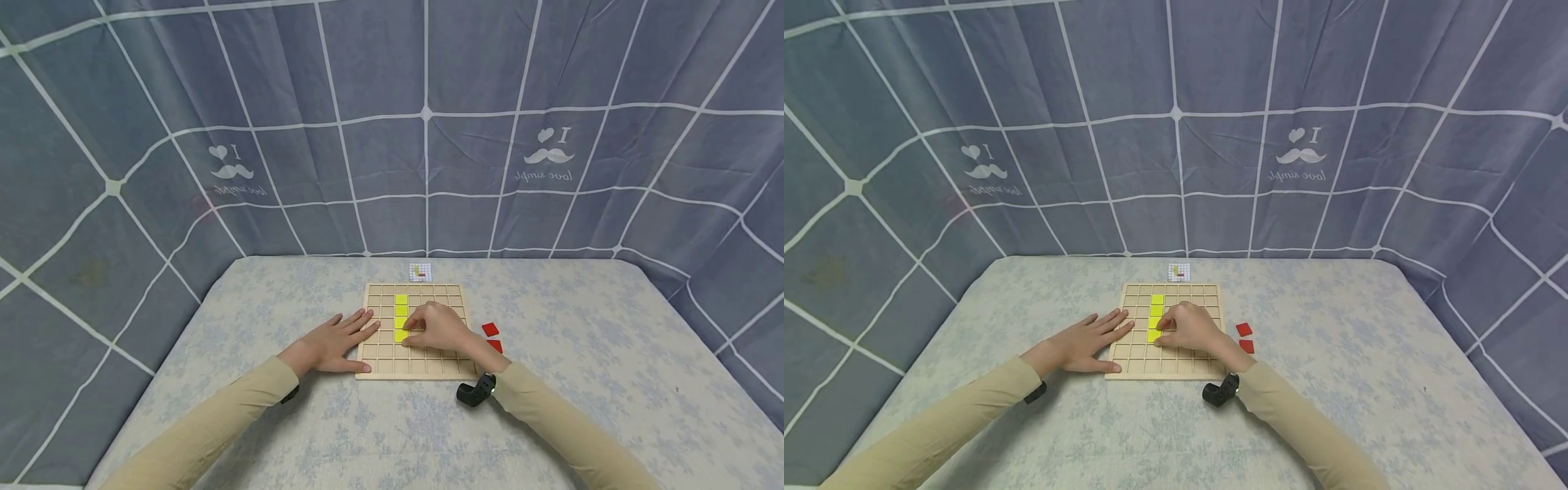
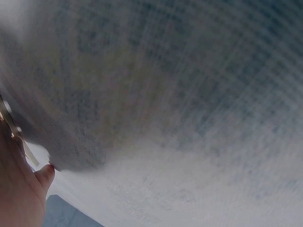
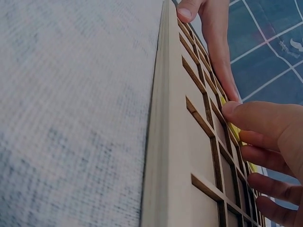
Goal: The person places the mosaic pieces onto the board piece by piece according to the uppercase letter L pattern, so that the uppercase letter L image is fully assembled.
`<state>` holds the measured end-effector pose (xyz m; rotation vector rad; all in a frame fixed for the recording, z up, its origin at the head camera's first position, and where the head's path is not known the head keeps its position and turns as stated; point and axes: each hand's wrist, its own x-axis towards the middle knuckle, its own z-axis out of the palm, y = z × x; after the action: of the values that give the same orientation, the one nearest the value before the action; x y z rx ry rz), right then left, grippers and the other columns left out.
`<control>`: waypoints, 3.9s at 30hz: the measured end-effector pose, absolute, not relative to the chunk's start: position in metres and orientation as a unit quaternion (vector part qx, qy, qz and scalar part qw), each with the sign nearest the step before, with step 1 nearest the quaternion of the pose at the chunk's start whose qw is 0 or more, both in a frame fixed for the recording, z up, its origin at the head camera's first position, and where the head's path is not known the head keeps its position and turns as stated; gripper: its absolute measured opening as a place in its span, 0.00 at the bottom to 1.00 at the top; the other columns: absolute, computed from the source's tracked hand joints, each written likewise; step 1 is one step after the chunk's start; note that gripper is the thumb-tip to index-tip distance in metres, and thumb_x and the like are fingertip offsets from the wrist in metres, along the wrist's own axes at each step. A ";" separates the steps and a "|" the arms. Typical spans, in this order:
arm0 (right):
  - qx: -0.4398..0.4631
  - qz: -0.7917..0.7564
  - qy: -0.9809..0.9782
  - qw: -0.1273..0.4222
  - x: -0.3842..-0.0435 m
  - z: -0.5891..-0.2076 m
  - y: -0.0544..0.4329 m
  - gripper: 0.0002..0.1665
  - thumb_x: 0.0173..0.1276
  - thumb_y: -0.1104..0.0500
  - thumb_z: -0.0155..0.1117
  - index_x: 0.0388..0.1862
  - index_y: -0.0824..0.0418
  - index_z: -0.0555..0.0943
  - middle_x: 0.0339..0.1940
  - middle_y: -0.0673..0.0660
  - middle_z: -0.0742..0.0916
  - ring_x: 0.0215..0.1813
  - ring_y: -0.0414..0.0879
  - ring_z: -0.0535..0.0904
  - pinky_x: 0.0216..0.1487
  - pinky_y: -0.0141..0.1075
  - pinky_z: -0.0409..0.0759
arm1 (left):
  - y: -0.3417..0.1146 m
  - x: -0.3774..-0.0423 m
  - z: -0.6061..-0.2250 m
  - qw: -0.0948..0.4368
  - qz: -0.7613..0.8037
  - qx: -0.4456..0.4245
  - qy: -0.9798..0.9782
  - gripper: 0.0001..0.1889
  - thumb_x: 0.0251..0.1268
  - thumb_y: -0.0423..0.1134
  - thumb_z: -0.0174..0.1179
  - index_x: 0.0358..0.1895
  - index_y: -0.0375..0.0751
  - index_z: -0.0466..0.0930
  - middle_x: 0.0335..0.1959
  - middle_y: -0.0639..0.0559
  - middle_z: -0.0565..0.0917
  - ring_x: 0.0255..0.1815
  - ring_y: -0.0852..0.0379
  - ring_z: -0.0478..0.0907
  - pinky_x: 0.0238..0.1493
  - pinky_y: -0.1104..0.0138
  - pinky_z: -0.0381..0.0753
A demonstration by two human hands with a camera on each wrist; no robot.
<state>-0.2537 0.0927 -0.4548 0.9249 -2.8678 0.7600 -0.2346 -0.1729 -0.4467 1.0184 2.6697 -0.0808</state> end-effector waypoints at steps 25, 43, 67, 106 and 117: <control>0.254 0.297 -0.920 0.040 -0.257 -0.432 0.160 0.15 0.56 0.51 0.75 0.41 0.54 0.88 0.37 0.48 0.88 0.38 0.42 0.80 0.35 0.33 0.76 | -0.172 -0.233 -0.443 0.148 -0.035 0.352 0.924 0.47 0.62 0.75 0.41 0.79 0.56 0.38 0.80 0.51 0.37 0.81 0.52 0.36 0.76 0.45 0.47; 0.197 0.297 -0.934 0.032 -0.243 -0.446 0.237 0.15 0.55 0.53 0.75 0.41 0.56 0.88 0.39 0.53 0.89 0.38 0.44 0.80 0.32 0.32 0.76 | -0.171 -0.231 -0.440 0.146 -0.020 0.356 0.923 0.47 0.63 0.73 0.43 0.79 0.54 0.41 0.80 0.50 0.39 0.81 0.50 0.38 0.76 0.44 0.47; 0.215 0.272 -0.938 -0.014 -0.245 -0.463 0.260 0.20 0.55 0.50 0.75 0.45 0.55 0.86 0.43 0.53 0.88 0.37 0.39 0.78 0.35 0.32 0.77 | -0.174 -0.232 -0.441 0.142 -0.021 0.360 0.922 0.46 0.64 0.73 0.43 0.79 0.54 0.41 0.80 0.49 0.40 0.81 0.49 0.39 0.76 0.44 0.48; 0.239 0.219 -0.943 0.071 -0.248 -0.443 0.222 0.13 0.52 0.48 0.75 0.33 0.53 0.86 0.32 0.47 0.86 0.33 0.40 0.77 0.31 0.32 0.73 | -0.174 -0.232 -0.441 0.138 -0.024 0.365 0.920 0.47 0.63 0.75 0.39 0.79 0.53 0.40 0.80 0.48 0.40 0.81 0.49 0.39 0.76 0.44 0.46; 0.269 0.248 -0.928 0.070 -0.247 -0.442 0.181 0.12 0.53 0.48 0.75 0.34 0.51 0.86 0.32 0.47 0.86 0.32 0.39 0.78 0.31 0.30 0.74 | -0.172 -0.231 -0.441 0.147 -0.030 0.358 0.922 0.46 0.64 0.73 0.41 0.79 0.56 0.39 0.80 0.51 0.38 0.81 0.51 0.37 0.76 0.45 0.47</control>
<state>-0.2473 0.1809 -0.4422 0.8093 -2.7932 0.7458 -0.2309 -0.1720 -0.4409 1.0308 2.6520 -0.0866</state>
